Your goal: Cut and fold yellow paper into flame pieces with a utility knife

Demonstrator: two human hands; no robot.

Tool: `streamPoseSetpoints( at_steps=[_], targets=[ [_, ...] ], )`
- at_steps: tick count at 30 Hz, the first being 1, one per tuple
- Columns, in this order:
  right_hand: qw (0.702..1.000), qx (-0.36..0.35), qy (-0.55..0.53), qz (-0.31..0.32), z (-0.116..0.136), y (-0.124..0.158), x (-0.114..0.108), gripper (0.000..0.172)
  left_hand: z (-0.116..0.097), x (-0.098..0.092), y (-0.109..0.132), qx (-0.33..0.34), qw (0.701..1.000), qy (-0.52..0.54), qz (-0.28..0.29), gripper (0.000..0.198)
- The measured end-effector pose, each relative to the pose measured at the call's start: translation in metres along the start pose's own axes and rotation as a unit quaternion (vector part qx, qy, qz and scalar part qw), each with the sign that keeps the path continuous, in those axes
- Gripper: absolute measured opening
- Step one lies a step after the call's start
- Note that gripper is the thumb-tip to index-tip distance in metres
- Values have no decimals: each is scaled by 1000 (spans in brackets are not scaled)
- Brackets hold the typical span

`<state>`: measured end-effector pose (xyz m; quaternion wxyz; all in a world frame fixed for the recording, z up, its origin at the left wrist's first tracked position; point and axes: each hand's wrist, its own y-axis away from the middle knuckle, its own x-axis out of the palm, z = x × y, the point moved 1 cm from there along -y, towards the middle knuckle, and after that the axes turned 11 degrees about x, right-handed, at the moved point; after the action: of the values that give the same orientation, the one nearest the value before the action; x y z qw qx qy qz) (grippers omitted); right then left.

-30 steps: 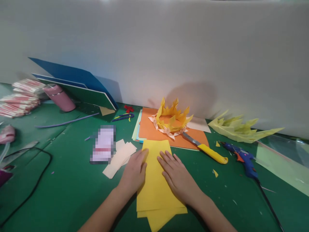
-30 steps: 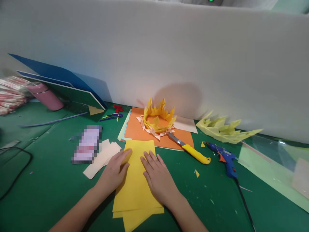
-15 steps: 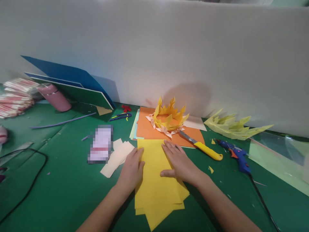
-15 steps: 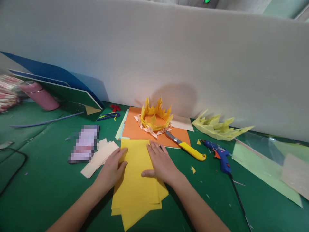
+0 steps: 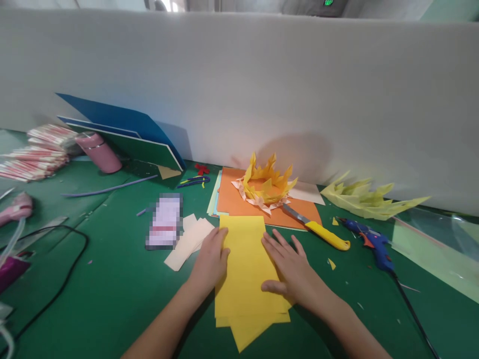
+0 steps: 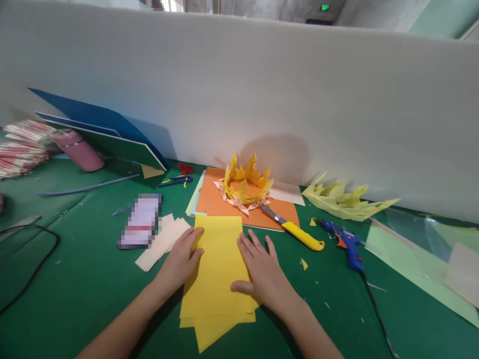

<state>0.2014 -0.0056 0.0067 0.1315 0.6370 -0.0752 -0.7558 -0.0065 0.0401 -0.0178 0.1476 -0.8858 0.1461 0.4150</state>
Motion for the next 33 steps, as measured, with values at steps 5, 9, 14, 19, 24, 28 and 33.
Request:
streamPoseSetpoints(
  at_steps=[5,9,14,19,24,28,33],
  targets=[
    [1000,-16,-15,-10,-5,39,18,79,3,2,-1,24,999,3,-36,42],
    [998,-54,-27,-17,-7,68,35,83,3,1,-3,45,998,19,-46,41],
    [995,-80,-26,-48,-5,80,42,75,2,-3,-4,59,995,51,-64,42],
    [991,-113,-16,-66,1,65,24,55,1,-8,-5,81,981,155,-80,31],
    [988,-112,-37,-101,8,34,0,39,3,-19,-8,75,961,183,-195,26],
    [986,-118,-48,-112,14,6,-4,38,10,-24,-10,37,961,121,-247,28],
    [982,-123,-57,-131,17,-9,4,36,16,-17,-10,10,963,64,-260,27]
  ],
)
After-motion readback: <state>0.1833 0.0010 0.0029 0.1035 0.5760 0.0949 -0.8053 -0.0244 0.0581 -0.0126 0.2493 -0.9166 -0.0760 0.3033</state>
